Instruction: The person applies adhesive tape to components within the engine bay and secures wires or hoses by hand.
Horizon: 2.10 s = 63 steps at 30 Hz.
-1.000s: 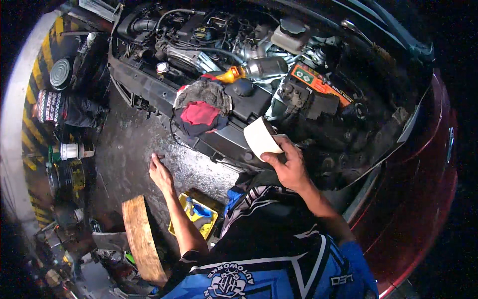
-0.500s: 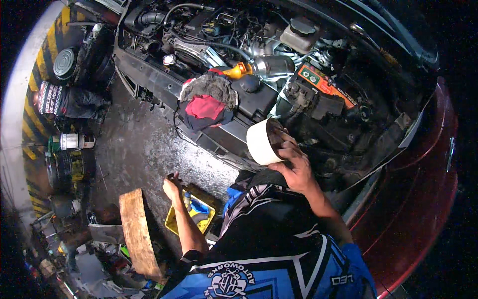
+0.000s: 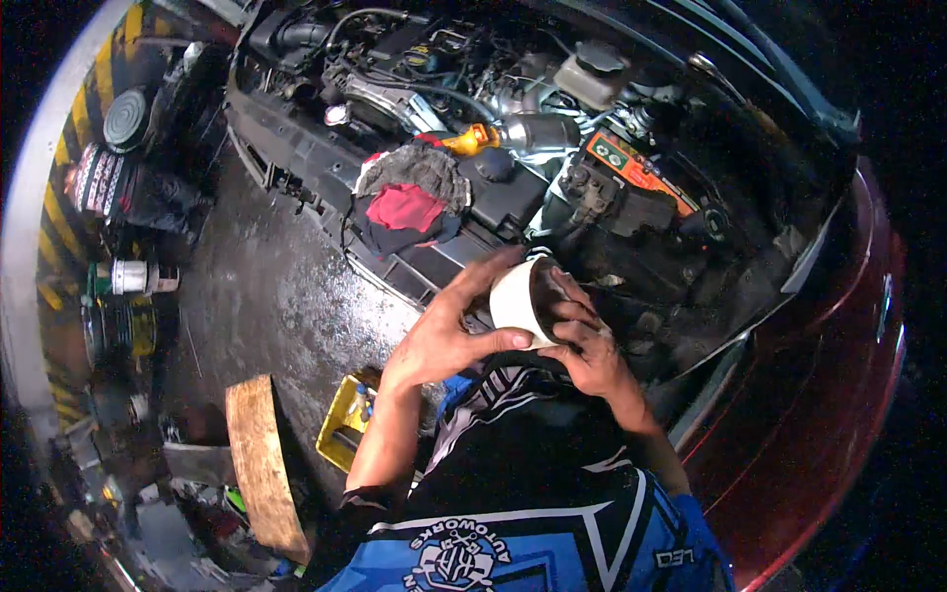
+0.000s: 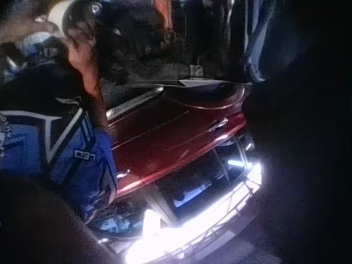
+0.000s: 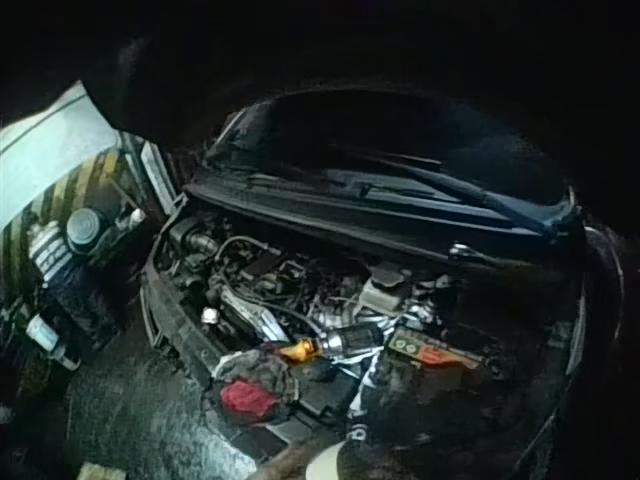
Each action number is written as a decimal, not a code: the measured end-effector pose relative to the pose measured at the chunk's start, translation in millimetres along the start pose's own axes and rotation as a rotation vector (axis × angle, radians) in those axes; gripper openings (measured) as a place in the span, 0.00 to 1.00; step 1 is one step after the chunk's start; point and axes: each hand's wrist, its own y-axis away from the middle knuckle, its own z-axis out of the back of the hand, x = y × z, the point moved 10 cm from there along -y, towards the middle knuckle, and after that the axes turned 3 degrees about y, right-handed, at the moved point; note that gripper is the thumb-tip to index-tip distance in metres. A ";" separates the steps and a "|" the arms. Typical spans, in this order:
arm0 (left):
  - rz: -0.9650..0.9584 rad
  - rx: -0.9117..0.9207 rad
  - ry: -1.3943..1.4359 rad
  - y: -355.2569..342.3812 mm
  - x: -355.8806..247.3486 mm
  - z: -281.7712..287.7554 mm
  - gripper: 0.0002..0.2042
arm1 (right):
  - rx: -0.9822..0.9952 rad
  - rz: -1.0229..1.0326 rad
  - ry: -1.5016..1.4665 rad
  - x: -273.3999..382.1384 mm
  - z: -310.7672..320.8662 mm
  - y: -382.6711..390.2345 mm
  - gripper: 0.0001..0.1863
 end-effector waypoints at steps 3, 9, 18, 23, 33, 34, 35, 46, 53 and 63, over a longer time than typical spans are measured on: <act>-0.036 -0.030 -0.167 -4.7 3.9 -9.5 0.42 | 0.012 -0.086 0.043 1.8 3.5 4.1 0.13; -0.226 -0.194 -0.497 -1.0 -15.5 -27.9 0.38 | 0.025 -0.283 -0.188 -11.1 5.6 13.2 0.15; -0.242 -0.206 -0.469 1.9 -24.9 -21.0 0.33 | 0.048 -0.195 0.009 -17.1 3.2 18.2 0.13; -0.203 -0.230 -0.400 1.4 -25.1 -19.9 0.26 | 0.001 -0.172 0.069 -11.0 9.5 12.4 0.13; -0.300 -0.326 -0.451 12.2 -26.8 -15.8 0.17 | 0.070 -0.070 0.254 9.1 10.0 0.2 0.17; -0.321 -0.351 -0.457 13.9 -27.9 -14.4 0.16 | 0.069 -0.072 0.256 11.2 11.3 -1.0 0.17; -0.322 -0.348 -0.456 13.4 -29.8 -15.9 0.16 | 0.065 -0.079 0.256 13.1 12.5 -2.8 0.18; -0.283 -0.385 -0.422 12.1 -35.5 -14.8 0.10 | 0.092 -0.054 0.317 19.3 14.8 -4.2 0.24; -0.304 -0.407 -0.382 14.1 -31.8 -13.0 0.08 | 0.126 -0.064 0.343 19.1 13.1 -4.1 0.25; -0.212 -0.454 -0.281 8.4 -24.3 -5.6 0.10 | 0.103 -0.089 0.307 14.2 12.2 -8.6 0.28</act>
